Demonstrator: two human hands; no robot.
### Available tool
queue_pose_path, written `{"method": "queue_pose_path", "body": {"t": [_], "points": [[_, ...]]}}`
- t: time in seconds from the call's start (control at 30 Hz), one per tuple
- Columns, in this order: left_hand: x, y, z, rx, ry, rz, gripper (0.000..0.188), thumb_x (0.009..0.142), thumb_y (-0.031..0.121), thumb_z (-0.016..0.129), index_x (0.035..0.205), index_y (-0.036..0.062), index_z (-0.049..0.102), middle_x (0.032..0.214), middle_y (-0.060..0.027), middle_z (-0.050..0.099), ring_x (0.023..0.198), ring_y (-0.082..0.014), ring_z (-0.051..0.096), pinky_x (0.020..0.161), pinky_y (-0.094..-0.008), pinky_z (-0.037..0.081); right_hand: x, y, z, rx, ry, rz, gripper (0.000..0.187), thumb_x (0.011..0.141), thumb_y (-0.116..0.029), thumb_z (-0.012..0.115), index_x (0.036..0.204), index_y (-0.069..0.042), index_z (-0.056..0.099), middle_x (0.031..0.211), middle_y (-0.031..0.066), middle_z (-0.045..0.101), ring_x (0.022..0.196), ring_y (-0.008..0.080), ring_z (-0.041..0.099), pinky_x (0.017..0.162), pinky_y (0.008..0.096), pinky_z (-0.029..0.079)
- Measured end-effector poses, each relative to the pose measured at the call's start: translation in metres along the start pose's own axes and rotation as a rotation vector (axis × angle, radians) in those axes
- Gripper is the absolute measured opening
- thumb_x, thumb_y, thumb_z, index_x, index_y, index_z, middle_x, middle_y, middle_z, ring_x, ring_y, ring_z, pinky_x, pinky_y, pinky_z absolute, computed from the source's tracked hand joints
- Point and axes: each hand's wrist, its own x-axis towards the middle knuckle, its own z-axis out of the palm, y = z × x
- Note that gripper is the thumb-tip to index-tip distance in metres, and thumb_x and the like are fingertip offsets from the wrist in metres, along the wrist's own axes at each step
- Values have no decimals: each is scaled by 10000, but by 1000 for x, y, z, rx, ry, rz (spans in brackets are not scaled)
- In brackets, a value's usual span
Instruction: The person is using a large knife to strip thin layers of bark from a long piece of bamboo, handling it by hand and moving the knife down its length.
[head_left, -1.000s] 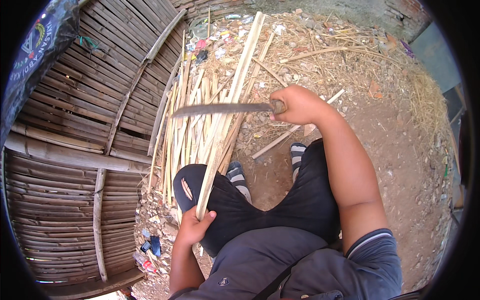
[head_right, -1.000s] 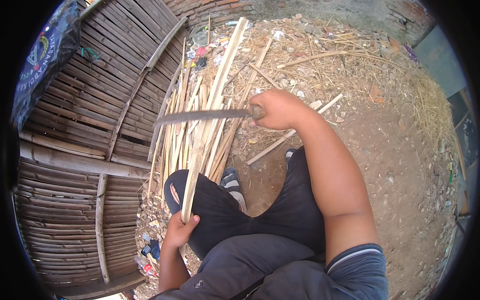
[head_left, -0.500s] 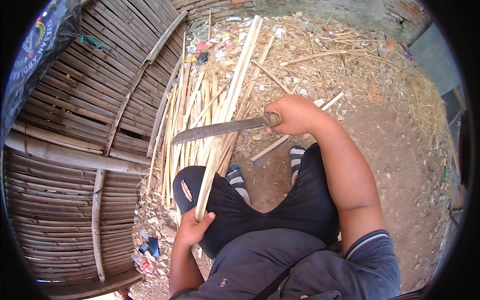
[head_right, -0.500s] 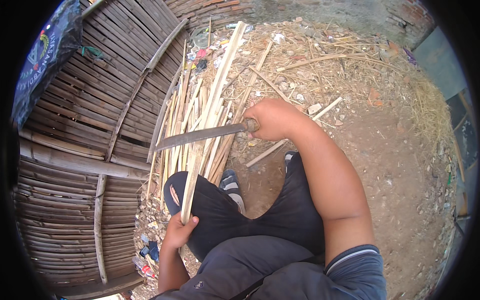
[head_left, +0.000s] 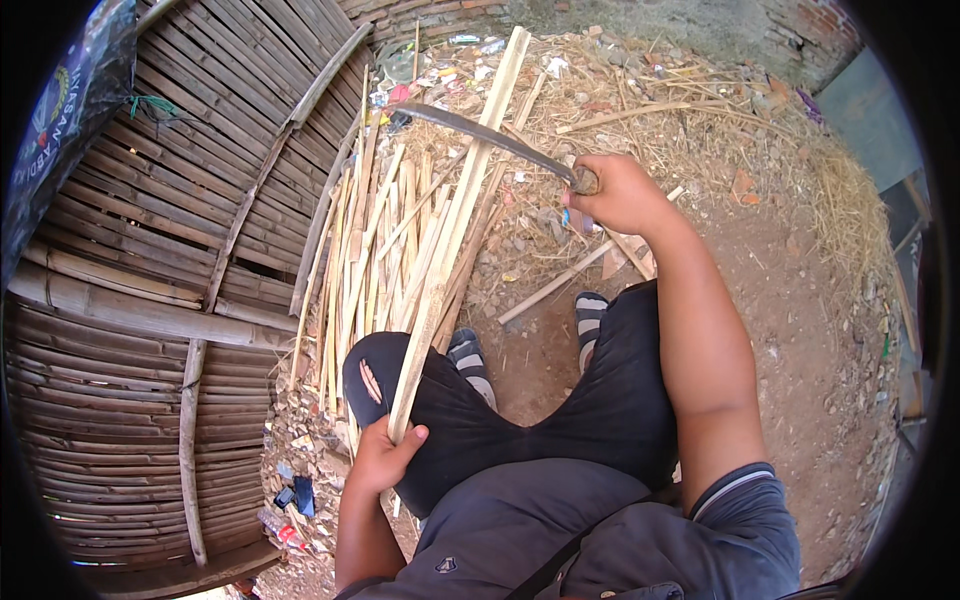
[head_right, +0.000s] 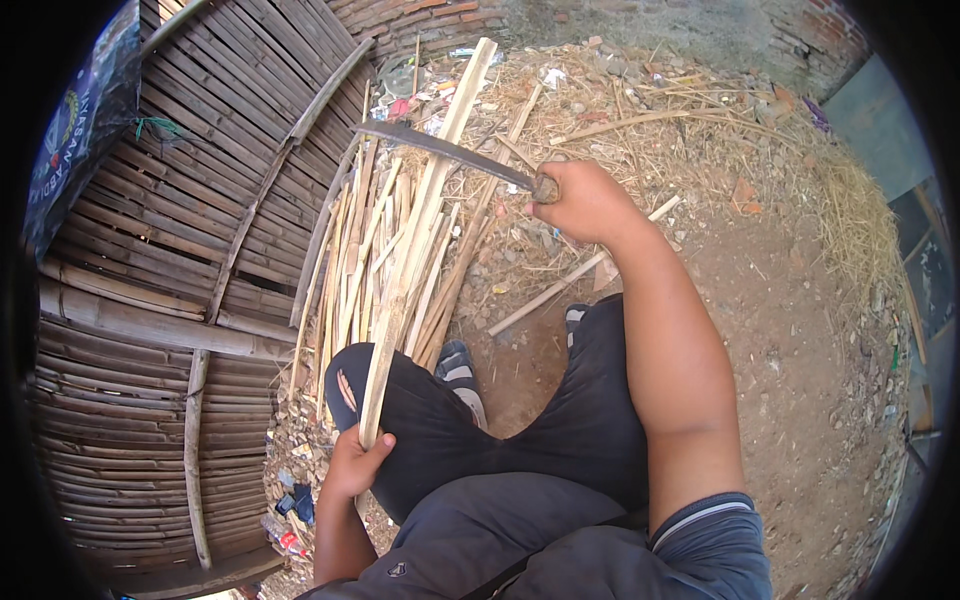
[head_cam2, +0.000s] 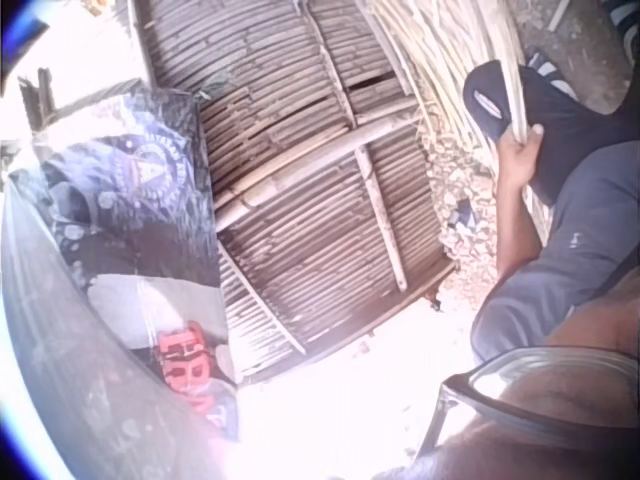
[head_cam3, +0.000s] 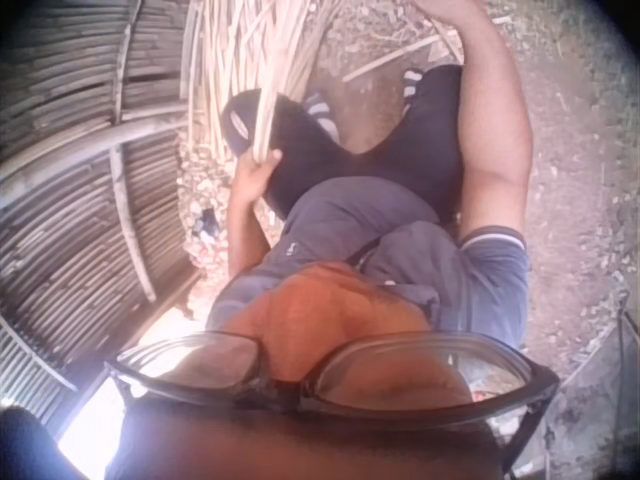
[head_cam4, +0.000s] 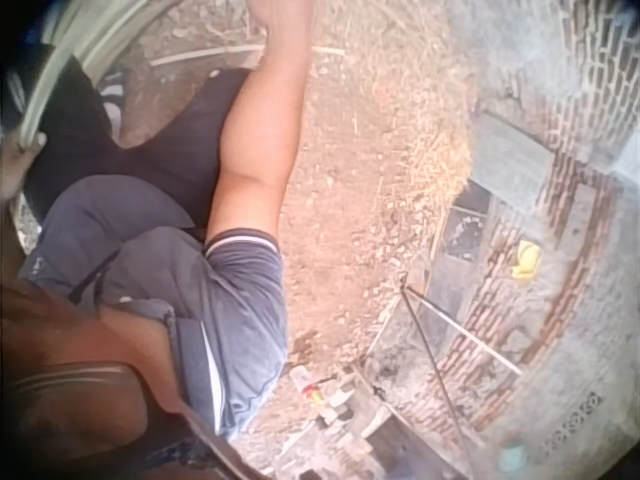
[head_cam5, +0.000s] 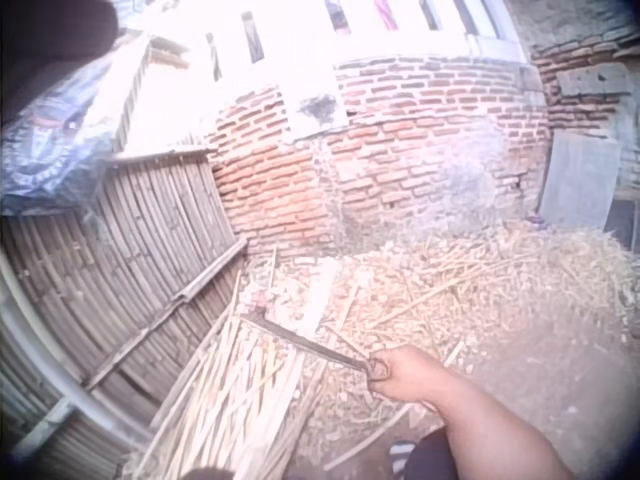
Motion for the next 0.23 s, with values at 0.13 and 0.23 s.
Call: {"method": "queue_pose_path", "body": {"t": [0.13, 0.23], "points": [[-2, -2, -3, -15, 11, -39, 287, 977, 279, 771, 864, 60, 623, 711, 71, 521, 668, -44, 440, 574, -264, 388, -13, -54, 13, -164, -336, -191, 396, 838, -325, 830, 1135, -78, 742, 971, 197, 745, 944, 389, 721, 850, 482, 560], [-3, 2, -2, -18, 13, -56, 286, 977, 279, 771, 873, 58, 623, 721, 68, 526, 678, -44, 442, 584, -264, 392, -20, -71, 15, -256, -441, -255, 425, 829, -342, 839, 1160, -95, 739, 1011, 190, 749, 981, 372, 722, 859, 482, 565]]}}
